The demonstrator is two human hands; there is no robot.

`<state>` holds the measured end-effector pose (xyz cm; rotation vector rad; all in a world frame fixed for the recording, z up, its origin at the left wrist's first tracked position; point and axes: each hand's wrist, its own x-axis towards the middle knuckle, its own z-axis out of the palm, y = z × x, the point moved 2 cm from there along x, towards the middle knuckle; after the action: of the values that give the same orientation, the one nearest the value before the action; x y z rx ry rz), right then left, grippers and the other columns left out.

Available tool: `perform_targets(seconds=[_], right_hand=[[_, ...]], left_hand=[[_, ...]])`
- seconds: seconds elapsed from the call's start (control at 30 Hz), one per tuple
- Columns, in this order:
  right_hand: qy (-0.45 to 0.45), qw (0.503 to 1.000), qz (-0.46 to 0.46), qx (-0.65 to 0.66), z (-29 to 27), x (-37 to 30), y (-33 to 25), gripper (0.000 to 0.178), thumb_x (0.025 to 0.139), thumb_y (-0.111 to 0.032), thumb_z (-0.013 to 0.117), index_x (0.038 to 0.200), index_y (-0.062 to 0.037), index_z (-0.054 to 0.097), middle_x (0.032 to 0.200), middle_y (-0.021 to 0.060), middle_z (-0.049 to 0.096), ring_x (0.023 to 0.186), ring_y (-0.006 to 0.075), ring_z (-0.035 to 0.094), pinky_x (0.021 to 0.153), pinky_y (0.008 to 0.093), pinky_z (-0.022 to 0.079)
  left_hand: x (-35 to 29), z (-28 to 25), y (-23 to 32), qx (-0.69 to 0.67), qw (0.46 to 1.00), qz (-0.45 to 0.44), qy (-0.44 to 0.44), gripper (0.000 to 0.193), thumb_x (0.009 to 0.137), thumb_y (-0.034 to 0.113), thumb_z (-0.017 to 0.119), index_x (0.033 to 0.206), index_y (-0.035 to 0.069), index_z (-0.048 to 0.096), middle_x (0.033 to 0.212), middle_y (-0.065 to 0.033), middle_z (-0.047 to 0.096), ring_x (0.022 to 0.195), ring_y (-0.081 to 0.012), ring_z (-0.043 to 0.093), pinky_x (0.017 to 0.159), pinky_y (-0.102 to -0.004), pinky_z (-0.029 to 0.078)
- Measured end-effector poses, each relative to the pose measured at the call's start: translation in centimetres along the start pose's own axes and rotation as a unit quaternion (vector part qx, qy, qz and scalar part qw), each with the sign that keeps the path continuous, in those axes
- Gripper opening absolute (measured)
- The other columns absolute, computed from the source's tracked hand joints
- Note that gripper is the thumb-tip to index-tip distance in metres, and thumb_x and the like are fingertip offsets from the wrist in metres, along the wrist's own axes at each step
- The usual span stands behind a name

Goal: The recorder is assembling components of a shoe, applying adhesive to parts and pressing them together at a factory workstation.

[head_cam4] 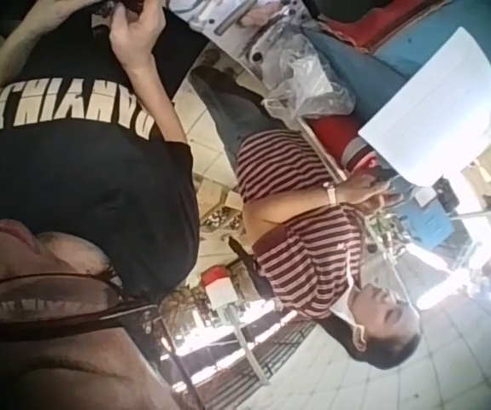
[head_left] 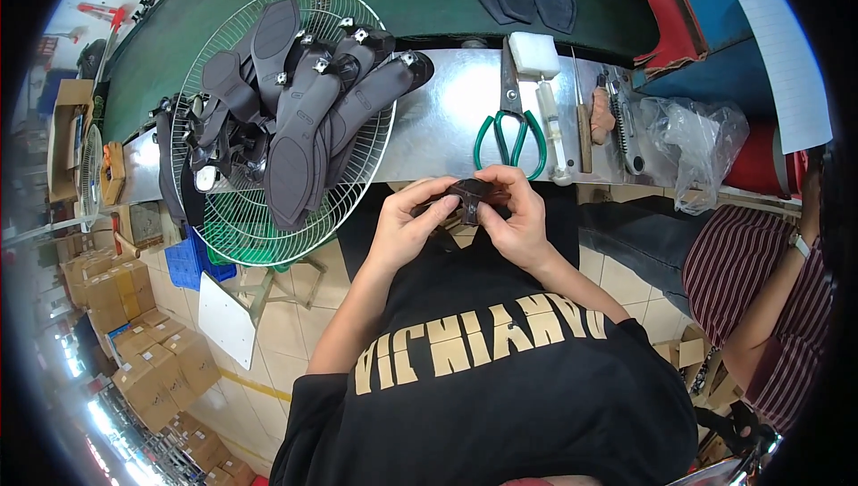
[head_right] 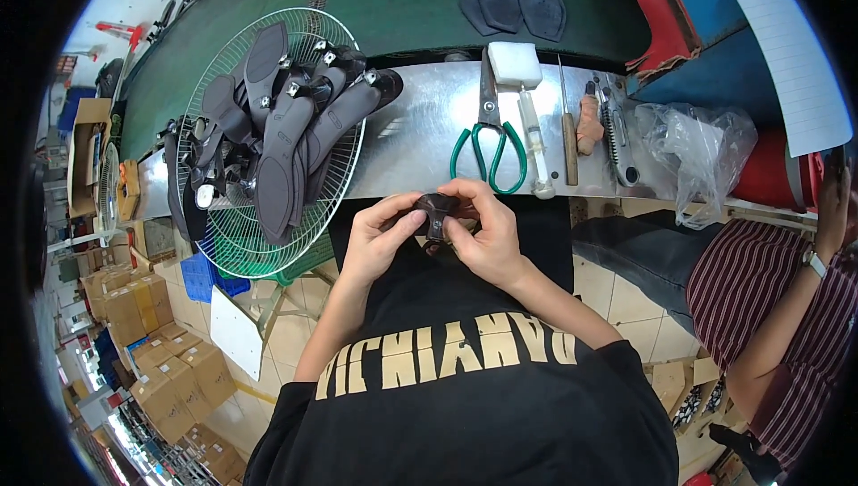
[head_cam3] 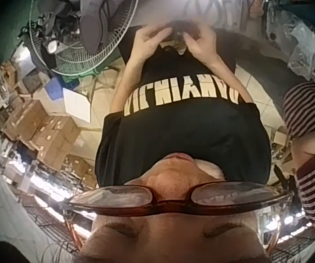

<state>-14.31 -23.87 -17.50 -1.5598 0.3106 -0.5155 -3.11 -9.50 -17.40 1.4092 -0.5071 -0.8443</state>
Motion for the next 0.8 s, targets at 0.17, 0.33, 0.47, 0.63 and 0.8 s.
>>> perform_targets(seconds=[0.17,0.33,0.47,0.63,0.8], right_hand=[[-0.012,0.996,-0.052,-0.075,0.0,0.3,-1.2,0.037,0.079,0.009,0.065,0.114,-0.0010,0.057,0.100,0.0103,0.065,0.088,0.0188,0.069,0.078,0.0294,0.055],[-0.025,0.997,-0.036,-0.057,0.3,0.3,-2.0,0.041,0.080,0.010,0.064,0.119,-0.0010,0.057,0.100,0.0096,0.066,0.087,0.0166,0.068,0.077,0.0267,0.055],[-0.064,0.995,0.039,0.059,0.9,0.9,-2.8,0.051,0.084,0.011,0.060,0.132,-0.0010,0.053,0.110,0.0082,0.062,0.091,0.0114,0.063,0.080,0.0240,0.055],[-0.052,0.994,0.056,0.080,1.3,1.1,-1.7,0.055,0.085,0.011,0.058,0.138,-0.0023,0.049,0.110,0.0068,0.058,0.093,0.0101,0.060,0.081,0.0239,0.055],[-0.034,0.991,0.065,0.113,1.4,1.4,-1.5,0.057,0.085,0.011,0.059,0.138,-0.0034,0.047,0.104,0.0055,0.057,0.092,0.0100,0.060,0.081,0.0232,0.055]], left_hand=[[-0.2,0.0,-0.1,-0.038,0.999,-0.006,-0.007,0.023,0.092,0.009,0.066,0.112,-0.003,0.068,0.103,-0.0042,0.064,0.084,-0.0074,0.058,0.072,-0.0207,0.045],[-0.5,-0.2,-0.8,-0.086,0.995,-0.046,-0.036,0.023,0.097,0.011,0.060,0.117,-0.001,0.063,0.108,-0.0023,0.064,0.091,-0.0075,0.059,0.077,-0.0212,0.046],[0.4,-0.6,-2.4,-0.174,0.984,-0.034,0.020,0.029,0.099,0.006,0.051,0.127,0.001,0.057,0.115,-0.0028,0.063,0.104,-0.0094,0.059,0.092,-0.0247,0.045],[1.7,0.0,-2.5,-0.147,0.989,-0.015,0.019,0.040,0.095,-0.001,0.049,0.135,0.001,0.053,0.124,-0.0061,0.061,0.112,-0.0132,0.058,0.099,-0.0272,0.044],[2.1,-0.2,-2.8,-0.119,0.992,-0.048,0.009,0.042,0.097,0.000,0.048,0.138,0.003,0.053,0.128,-0.0059,0.060,0.113,-0.0124,0.057,0.097,-0.0267,0.045]])
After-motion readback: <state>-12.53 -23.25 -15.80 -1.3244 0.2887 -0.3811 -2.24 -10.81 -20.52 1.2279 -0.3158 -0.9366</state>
